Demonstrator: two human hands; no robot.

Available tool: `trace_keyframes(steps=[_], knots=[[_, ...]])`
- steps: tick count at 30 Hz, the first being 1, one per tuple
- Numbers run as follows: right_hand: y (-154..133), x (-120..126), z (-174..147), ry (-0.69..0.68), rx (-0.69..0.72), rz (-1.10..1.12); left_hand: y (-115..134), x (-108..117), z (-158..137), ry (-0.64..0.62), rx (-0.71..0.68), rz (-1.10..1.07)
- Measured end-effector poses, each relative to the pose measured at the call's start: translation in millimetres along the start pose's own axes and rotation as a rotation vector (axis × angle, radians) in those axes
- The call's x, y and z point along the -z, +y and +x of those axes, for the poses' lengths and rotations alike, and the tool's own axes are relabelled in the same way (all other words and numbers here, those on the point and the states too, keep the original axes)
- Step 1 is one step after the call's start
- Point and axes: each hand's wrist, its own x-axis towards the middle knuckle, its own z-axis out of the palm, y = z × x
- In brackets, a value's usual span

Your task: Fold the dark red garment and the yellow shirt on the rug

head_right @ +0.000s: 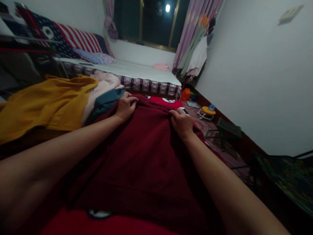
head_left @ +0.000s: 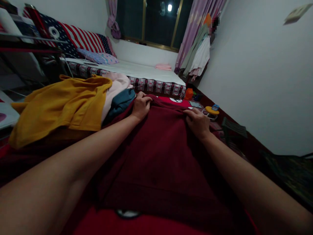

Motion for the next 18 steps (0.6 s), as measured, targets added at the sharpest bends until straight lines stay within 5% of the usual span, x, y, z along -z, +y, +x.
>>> trace_keyframes(steps=[3, 9, 18], knots=[[6.7, -15.6, 7.7, -0.011, -0.051, -0.051, 0.0, -15.2, 7.6, -0.115, -0.009, 0.039], [20.8, -71.3, 4.0, -0.267, -0.138, -0.122, -14.0, -51.5, -17.2, -0.757, 0.145, 0.178], [31.2, -80.1, 7.9, -0.584, -0.351, -0.01, -1.3, -41.0, -30.1, -0.989, 0.115, 0.236]])
